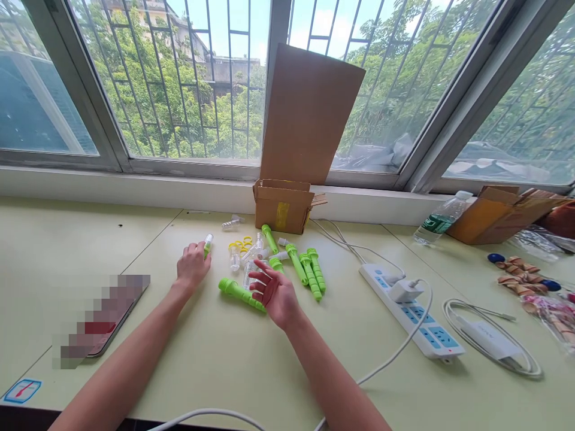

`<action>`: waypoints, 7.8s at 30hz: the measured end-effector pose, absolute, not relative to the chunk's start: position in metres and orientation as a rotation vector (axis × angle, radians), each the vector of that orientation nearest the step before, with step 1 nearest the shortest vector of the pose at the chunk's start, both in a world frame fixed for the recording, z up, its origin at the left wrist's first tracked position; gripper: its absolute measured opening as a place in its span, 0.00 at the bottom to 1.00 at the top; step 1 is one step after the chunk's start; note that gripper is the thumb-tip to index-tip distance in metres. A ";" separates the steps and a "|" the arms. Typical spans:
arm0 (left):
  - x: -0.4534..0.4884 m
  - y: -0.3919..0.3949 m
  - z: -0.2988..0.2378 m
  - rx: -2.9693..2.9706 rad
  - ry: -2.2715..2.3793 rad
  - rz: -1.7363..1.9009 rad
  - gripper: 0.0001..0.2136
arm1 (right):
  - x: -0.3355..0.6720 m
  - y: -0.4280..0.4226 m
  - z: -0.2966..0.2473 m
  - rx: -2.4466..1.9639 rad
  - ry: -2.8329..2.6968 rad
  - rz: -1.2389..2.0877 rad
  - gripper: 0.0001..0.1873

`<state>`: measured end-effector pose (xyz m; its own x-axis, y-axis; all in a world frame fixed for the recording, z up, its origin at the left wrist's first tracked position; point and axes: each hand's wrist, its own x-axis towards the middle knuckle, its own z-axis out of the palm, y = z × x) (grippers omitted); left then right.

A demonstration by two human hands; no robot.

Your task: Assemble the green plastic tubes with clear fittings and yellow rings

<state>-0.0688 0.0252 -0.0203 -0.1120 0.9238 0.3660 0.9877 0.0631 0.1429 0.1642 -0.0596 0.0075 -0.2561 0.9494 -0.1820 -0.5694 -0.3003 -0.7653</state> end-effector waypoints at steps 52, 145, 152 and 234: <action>-0.039 0.011 -0.022 -2.350 -1.525 -0.858 0.14 | 0.146 -0.070 -0.013 -1.157 -1.789 0.675 0.18; -0.036 0.007 -0.016 -2.256 -1.133 -1.208 0.05 | 0.153 -0.074 -0.009 -1.349 -2.490 0.188 0.21; -0.035 0.010 -0.019 -2.289 -1.207 -1.363 0.05 | 0.154 -0.070 -0.016 -1.310 -2.291 0.008 0.22; -0.015 -0.017 -0.002 -3.045 -1.258 -1.822 0.11 | 0.152 -0.065 -0.018 -1.225 -1.932 0.378 0.34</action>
<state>-0.0149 -0.0173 -0.0020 0.3735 0.7723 0.5139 0.2073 -0.6095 0.7652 0.1519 -0.0648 -0.0176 -0.2111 0.8591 0.4662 0.6198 0.4864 -0.6158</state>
